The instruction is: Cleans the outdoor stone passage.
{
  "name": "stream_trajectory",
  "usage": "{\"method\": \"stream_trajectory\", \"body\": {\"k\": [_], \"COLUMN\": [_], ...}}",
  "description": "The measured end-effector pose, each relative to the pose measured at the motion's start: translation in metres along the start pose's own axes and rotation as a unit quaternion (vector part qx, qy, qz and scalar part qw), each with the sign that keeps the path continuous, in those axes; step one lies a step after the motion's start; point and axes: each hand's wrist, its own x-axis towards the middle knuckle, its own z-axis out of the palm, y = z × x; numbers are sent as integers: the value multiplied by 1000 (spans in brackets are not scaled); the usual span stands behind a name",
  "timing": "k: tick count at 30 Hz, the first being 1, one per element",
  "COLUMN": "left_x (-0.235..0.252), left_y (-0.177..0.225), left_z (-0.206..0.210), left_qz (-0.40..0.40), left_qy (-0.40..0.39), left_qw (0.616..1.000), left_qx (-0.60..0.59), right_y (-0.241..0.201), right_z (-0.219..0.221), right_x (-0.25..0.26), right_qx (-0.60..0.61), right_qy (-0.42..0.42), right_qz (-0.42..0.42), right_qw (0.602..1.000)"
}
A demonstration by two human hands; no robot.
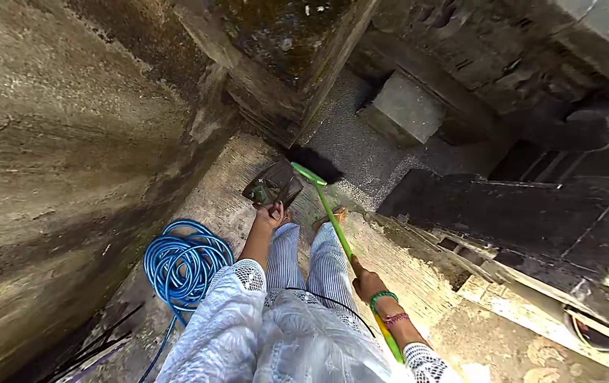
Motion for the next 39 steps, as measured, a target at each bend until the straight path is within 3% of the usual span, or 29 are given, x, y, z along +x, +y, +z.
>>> {"method": "stream_trajectory", "body": {"k": [4, 8, 11, 14, 19, 23, 27, 30, 34, 36, 39], "left_x": [9, -17, -33, -41, -27, -8, 5, 5, 16, 16, 12], "left_y": [23, 31, 37, 51, 70, 88, 95, 95, 88, 85, 86], "left_z": [-52, -102, -137, -157, -133, -97, -86, -81, -82, -82, -81], "left_qz": [29, -2, 9, 22, 117, 132, 115, 106, 90, 89, 88], "left_qy": [-19, -26, -38, -23, 13, 71, 92, 84, 91, 80, 76], "left_qw": [999, 1000, 997, 990, 981, 982, 983, 985, 988, 989, 989], "left_qx": [17, -14, -72, -140, -153, -113, -111, -107, -87, -86, -87], "right_y": [13, 9, -21, -79, -139, -111, -69, -90, -127, -131, -105], "right_z": [-17, -41, -53, -65, -51, -41, -36, -33, -6, 5, 3], "right_x": [-59, -123, -94, -39, 31, -16, -67, -45, 15, 10, -36], "right_qx": [2, -33, -87, -139, -95, -18, 4, -42, -9, -14, 26], "right_qy": [3, 33, 75, 66, 10, -31, 8, 48, -25, -75, -108], "right_qz": [-39, -92, -151, -138, -146, -159, -158, -129, -113, -119, -152], "right_qw": [999, 995, 982, 978, 985, 987, 987, 990, 993, 990, 982]}}
